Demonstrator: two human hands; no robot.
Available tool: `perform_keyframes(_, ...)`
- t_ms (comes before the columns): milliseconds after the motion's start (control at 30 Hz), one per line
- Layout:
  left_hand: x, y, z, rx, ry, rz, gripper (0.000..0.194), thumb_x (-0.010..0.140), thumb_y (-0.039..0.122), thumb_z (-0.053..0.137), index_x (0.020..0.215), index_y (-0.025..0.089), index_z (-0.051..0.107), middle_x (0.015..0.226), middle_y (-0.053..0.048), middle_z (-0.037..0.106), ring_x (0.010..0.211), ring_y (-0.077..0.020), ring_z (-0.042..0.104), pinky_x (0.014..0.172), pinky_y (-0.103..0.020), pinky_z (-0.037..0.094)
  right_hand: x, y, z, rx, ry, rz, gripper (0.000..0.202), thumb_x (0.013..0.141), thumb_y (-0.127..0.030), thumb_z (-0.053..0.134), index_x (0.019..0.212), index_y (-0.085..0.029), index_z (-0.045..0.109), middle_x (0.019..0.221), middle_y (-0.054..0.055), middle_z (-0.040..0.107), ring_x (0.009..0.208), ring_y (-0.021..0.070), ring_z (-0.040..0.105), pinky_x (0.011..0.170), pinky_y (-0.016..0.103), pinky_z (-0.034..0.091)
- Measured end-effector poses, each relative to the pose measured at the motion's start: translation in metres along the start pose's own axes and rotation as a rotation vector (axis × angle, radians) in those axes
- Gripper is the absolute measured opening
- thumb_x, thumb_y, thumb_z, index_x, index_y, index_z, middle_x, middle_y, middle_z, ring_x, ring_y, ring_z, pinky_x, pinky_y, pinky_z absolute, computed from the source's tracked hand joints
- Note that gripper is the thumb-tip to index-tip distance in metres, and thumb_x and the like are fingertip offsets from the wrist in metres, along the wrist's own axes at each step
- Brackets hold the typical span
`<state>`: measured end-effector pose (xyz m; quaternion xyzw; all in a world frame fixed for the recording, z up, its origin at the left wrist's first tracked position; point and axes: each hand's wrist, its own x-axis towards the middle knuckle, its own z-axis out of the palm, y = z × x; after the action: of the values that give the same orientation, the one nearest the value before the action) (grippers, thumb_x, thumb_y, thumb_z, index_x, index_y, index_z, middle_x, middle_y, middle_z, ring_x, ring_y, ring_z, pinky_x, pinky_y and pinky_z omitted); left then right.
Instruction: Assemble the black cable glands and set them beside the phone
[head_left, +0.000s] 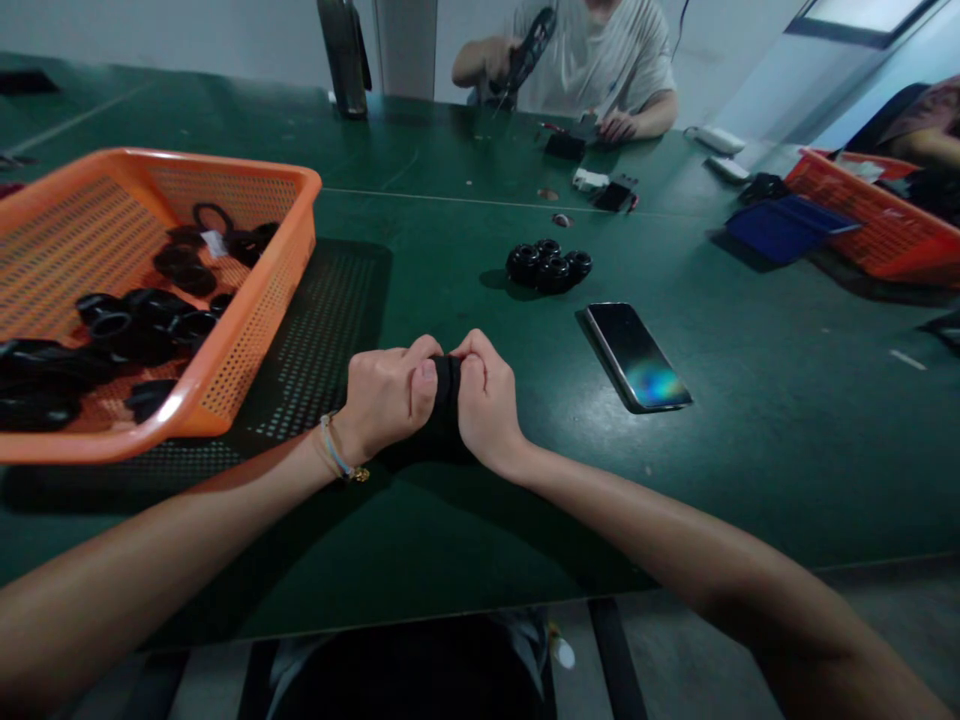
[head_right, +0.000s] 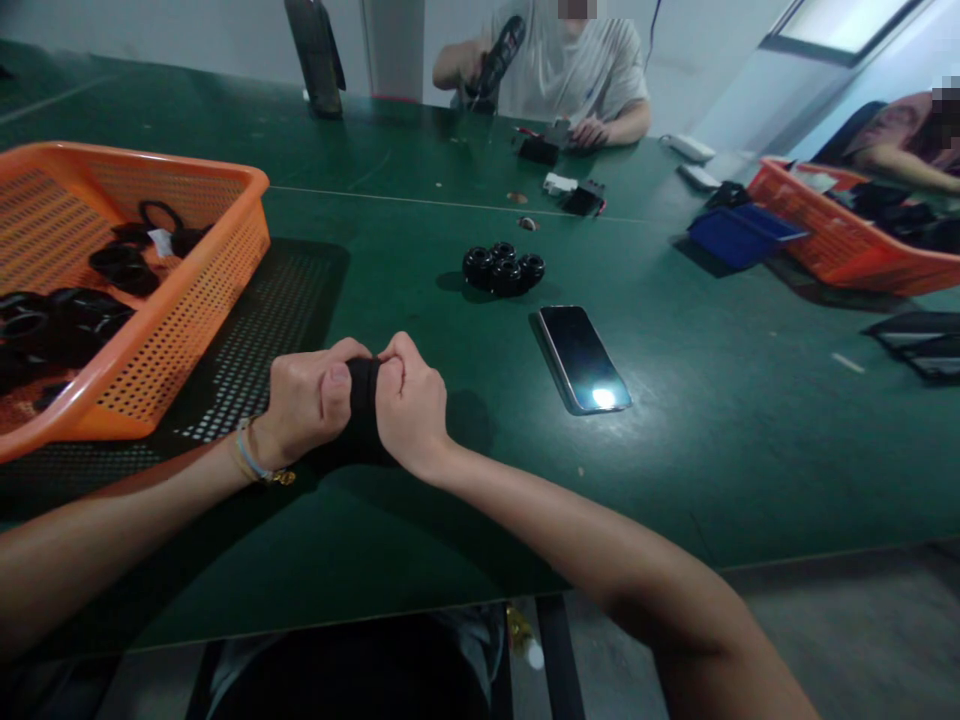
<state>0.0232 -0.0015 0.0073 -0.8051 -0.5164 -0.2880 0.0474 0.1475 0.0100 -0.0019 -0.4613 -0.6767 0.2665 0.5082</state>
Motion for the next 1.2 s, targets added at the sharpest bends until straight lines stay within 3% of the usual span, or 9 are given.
perform_keyframes(167, 0.002, 0.005, 0.007, -0.299, 0.004, -0.183, 0.044, 0.09, 0.036, 0.018, 0.082, 0.017, 0.056, 0.062, -0.003, 0.058, 0.054, -0.0151, 0.053, 0.052, -0.026, 0.038, 0.008, 0.012, -0.003, -0.138, 0.017, -0.205, 0.02, 0.081, -0.019, 0.027, 0.066, -0.022, 0.04, 0.052, -0.004, 0.041, 0.047, 0.0103, 0.04, 0.047, 0.023, 0.03)
perform_keyframes(367, 0.003, 0.009, 0.02, -0.872, -0.052, -0.511, 0.044, 0.09, 0.043, 0.022, 0.069, 0.018, 0.052, 0.057, -0.001, 0.05, 0.049, -0.013, 0.048, 0.043, -0.023, 0.039, 0.019, 0.026, -0.016, -0.32, -0.01, -0.719, 0.021, 0.082, -0.021, 0.032, 0.073, -0.019, 0.051, 0.058, 0.002, 0.055, 0.05, 0.0121, 0.046, 0.05, 0.026, 0.036)
perform_keyframes(467, 0.003, 0.009, 0.023, -0.872, -0.048, -0.518, 0.044, 0.09, 0.04, 0.024, 0.06, 0.019, 0.048, 0.051, 0.0, 0.046, 0.046, -0.0124, 0.045, 0.044, -0.024, 0.038, 0.02, 0.026, -0.019, -0.418, -0.006, -0.817, 0.024, 0.082, -0.021, 0.03, 0.071, -0.019, 0.051, 0.058, 0.002, 0.056, 0.049, 0.0119, 0.047, 0.049, 0.026, 0.037)
perform_keyframes(667, 0.0, 0.011, 0.015, -0.633, -0.037, -0.456, 0.048, 0.09, 0.03, 0.018, 0.058, 0.019, 0.052, 0.048, -0.001, 0.046, 0.044, -0.0134, 0.043, 0.045, -0.025, 0.036, 0.014, 0.018, -0.013, -0.379, -0.038, -0.65, 0.021, 0.081, -0.018, 0.03, 0.071, -0.019, 0.047, 0.053, 0.0, 0.051, 0.045, 0.011, 0.046, 0.044, 0.024, 0.032)
perform_keyframes(900, -0.003, 0.006, 0.011, -0.368, 0.074, -0.261, 0.046, 0.09, 0.028, 0.019, 0.074, 0.016, 0.06, 0.06, -0.007, 0.06, 0.061, -0.0187, 0.059, 0.06, -0.03, 0.045, 0.008, 0.008, -0.008, -0.307, -0.008, -0.436, 0.019, 0.082, -0.017, 0.026, 0.071, -0.021, 0.041, 0.049, -0.004, 0.045, 0.041, 0.0084, 0.041, 0.043, 0.021, 0.029)
perform_keyframes(1200, -0.001, 0.003, 0.005, -0.229, 0.047, -0.116, 0.048, 0.09, 0.028, 0.015, 0.079, 0.013, 0.06, 0.062, -0.009, 0.062, 0.053, -0.0176, 0.057, 0.052, -0.029, 0.041, 0.006, 0.004, -0.005, -0.237, -0.014, -0.256, 0.017, 0.081, -0.018, 0.026, 0.068, -0.022, 0.036, 0.05, -0.004, 0.041, 0.043, 0.0094, 0.038, 0.045, 0.023, 0.027)
